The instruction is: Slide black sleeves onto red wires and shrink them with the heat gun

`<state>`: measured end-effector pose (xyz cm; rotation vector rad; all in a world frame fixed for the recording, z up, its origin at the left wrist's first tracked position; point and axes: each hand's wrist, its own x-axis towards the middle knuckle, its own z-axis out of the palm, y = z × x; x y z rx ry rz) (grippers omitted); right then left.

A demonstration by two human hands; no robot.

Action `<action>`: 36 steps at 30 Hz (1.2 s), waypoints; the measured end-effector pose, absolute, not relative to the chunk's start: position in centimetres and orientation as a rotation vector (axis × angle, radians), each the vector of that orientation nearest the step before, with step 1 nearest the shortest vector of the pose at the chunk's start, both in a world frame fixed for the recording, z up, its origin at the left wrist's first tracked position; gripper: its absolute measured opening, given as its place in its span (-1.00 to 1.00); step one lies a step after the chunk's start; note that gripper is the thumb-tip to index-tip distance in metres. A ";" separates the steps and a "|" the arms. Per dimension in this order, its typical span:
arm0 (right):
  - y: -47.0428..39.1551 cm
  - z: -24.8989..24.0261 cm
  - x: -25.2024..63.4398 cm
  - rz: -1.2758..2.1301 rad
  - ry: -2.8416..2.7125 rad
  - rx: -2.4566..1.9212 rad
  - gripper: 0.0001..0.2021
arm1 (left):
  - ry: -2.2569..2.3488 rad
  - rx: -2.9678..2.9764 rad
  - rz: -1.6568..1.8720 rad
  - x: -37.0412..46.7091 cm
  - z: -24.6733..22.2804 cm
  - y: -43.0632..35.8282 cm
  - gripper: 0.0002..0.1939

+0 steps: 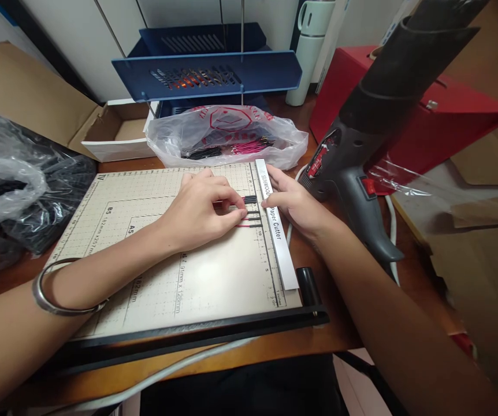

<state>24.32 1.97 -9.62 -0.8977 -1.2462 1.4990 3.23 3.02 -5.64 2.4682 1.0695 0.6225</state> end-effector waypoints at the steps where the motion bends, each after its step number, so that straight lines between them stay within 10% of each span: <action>1: 2.0 -9.7 24.3 1.501 -1.243 -0.905 -0.34 | 1.070 2.466 0.616 3.3 -5.6 3.0 -0.86; 36: 1.8 -9.5 24.3 1.428 -1.288 -1.006 -0.34 | 1.164 2.493 0.631 3.1 -5.8 3.5 -0.83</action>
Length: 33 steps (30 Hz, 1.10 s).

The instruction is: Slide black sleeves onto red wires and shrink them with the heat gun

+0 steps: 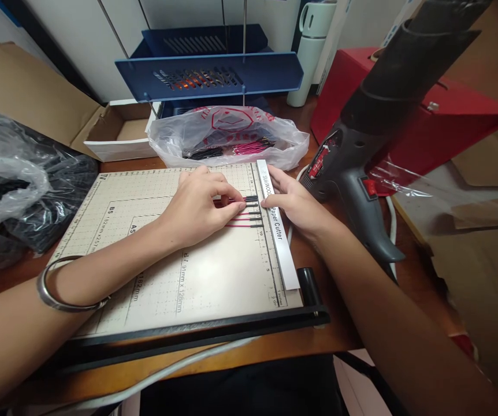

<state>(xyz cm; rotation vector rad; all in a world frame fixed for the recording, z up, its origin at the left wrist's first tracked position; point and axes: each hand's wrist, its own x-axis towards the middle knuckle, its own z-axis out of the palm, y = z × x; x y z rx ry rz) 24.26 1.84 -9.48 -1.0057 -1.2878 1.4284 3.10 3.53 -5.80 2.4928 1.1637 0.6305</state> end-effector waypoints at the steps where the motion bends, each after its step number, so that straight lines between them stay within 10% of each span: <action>1: 1.8 -9.5 24.3 1.426 -1.293 -1.015 -0.34 | 1.166 2.494 0.631 3.1 -5.8 3.5 -0.83; 33: 1.7 -9.4 24.5 1.430 -1.307 -0.996 -0.29 | 1.146 2.490 0.645 3.1 -5.8 3.5 -0.83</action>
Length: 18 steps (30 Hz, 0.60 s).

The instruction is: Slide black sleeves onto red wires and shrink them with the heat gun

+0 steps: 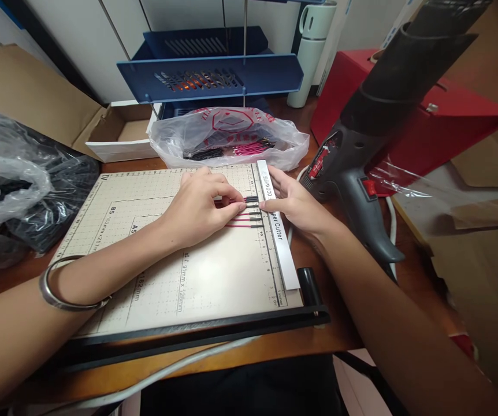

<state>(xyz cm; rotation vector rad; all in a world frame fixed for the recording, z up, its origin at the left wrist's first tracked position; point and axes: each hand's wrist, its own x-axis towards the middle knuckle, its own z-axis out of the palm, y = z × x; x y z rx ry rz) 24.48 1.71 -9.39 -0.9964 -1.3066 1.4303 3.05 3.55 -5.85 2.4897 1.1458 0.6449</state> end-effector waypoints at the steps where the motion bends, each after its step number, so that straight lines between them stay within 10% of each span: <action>1: 1.7 -9.4 24.4 1.436 -1.295 -0.986 -0.29 | 1.147 2.489 0.645 3.1 -5.8 3.5 -0.83; 18: 2.3 -9.9 24.1 1.444 -1.248 -0.961 -0.39 | 1.187 2.495 0.570 3.3 -5.7 3.6 -0.81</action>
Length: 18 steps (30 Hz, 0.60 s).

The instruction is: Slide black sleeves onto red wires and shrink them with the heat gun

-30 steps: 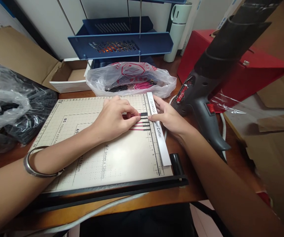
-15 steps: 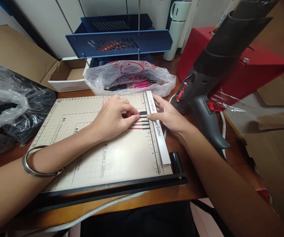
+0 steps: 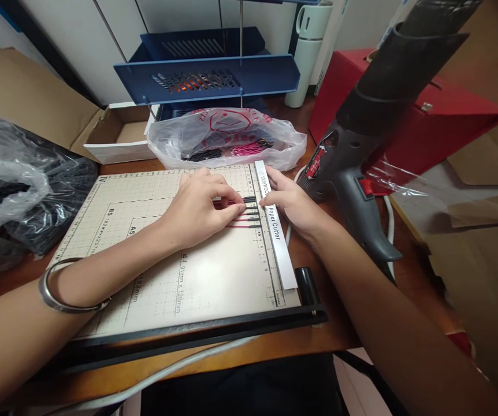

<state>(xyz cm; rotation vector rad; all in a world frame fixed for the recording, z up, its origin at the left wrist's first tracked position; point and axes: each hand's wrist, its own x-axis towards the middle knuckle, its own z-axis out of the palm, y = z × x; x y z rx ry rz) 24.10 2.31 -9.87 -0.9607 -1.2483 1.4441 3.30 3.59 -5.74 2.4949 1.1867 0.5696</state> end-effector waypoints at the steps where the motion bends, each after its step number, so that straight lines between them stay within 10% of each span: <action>1: 2.3 -9.9 24.1 1.439 -1.255 -0.964 -0.38 | 1.190 2.495 0.570 3.3 -5.7 3.6 -0.82; 18: 2.0 -9.6 24.4 1.412 -1.323 -1.029 -0.30 | 1.196 2.501 0.581 3.1 -5.7 3.6 -0.77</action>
